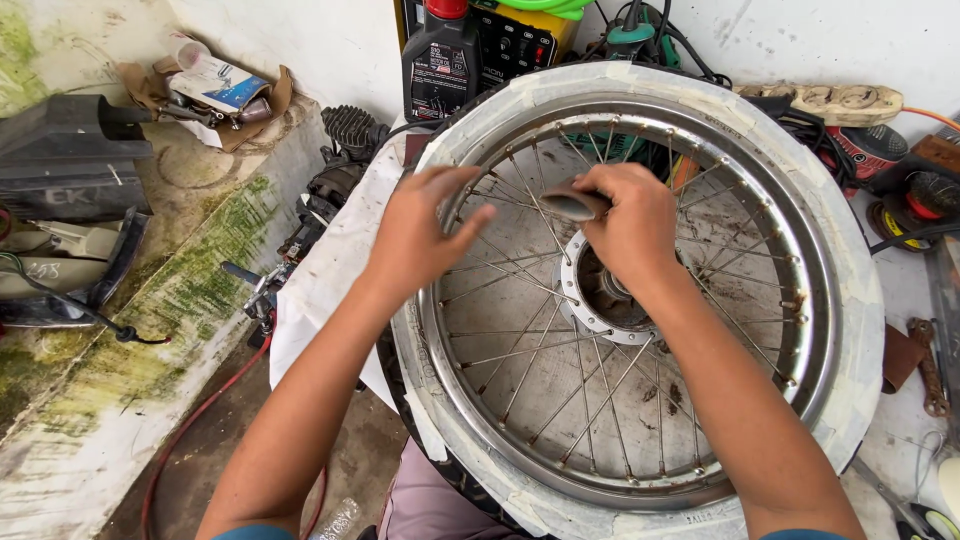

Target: The person sands the rim of a motorcycle wheel using a sanding block. They hold the wheel steady with one hand while moving the sanding block along the metal rim with the other hand, working their way around the circumference.

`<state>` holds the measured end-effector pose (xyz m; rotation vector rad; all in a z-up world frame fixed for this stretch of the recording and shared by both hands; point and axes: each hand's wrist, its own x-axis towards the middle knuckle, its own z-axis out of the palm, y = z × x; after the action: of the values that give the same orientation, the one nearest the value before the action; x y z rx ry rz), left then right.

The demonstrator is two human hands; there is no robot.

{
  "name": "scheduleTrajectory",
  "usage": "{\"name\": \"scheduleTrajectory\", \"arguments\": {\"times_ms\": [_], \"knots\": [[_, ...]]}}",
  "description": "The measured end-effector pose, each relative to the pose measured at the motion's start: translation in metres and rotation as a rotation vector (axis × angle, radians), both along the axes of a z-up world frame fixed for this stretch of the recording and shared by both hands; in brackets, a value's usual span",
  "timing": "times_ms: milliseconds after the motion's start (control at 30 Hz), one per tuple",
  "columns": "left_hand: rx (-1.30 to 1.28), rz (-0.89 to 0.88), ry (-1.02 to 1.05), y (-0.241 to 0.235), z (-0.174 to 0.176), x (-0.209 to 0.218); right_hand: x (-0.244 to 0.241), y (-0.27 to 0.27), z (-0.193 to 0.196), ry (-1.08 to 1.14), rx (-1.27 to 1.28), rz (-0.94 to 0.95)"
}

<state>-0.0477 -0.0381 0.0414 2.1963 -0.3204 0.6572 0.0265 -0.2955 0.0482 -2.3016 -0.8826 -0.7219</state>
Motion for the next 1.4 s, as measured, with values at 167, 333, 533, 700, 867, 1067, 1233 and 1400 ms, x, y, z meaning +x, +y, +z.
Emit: {"name": "scheduleTrajectory", "arguments": {"times_ms": [167,333,533,700,867,1067,1233,1400], "knots": [[0.215,0.268,0.068,0.028,-0.026,0.04,0.074,0.009,-0.038,-0.265,-0.185,-0.04],[0.21,0.235,0.25,0.027,-0.038,0.052,0.162,0.022,-0.085,-0.65,-0.411,-0.03],[0.216,0.248,0.291,0.025,-0.034,0.052,0.175,0.035,-0.09,-0.65,-0.52,0.028],[0.224,0.241,0.293,0.023,-0.033,0.051,0.152,0.07,-0.096,-0.659,-0.459,0.237],[0.175,0.202,0.298,0.027,-0.03,0.047,0.161,0.036,-0.06,-0.662,-0.498,0.253],[-0.018,0.203,0.21,0.028,-0.04,0.058,0.136,0.065,-0.06,-0.531,-0.376,0.357],[-0.074,0.199,-0.089,0.033,-0.03,0.037,0.093,0.079,-0.029,-0.459,-0.264,0.41],[-0.129,0.012,-0.002,0.012,-0.025,0.035,0.066,0.09,-0.04,-0.637,-0.198,0.41]]}}
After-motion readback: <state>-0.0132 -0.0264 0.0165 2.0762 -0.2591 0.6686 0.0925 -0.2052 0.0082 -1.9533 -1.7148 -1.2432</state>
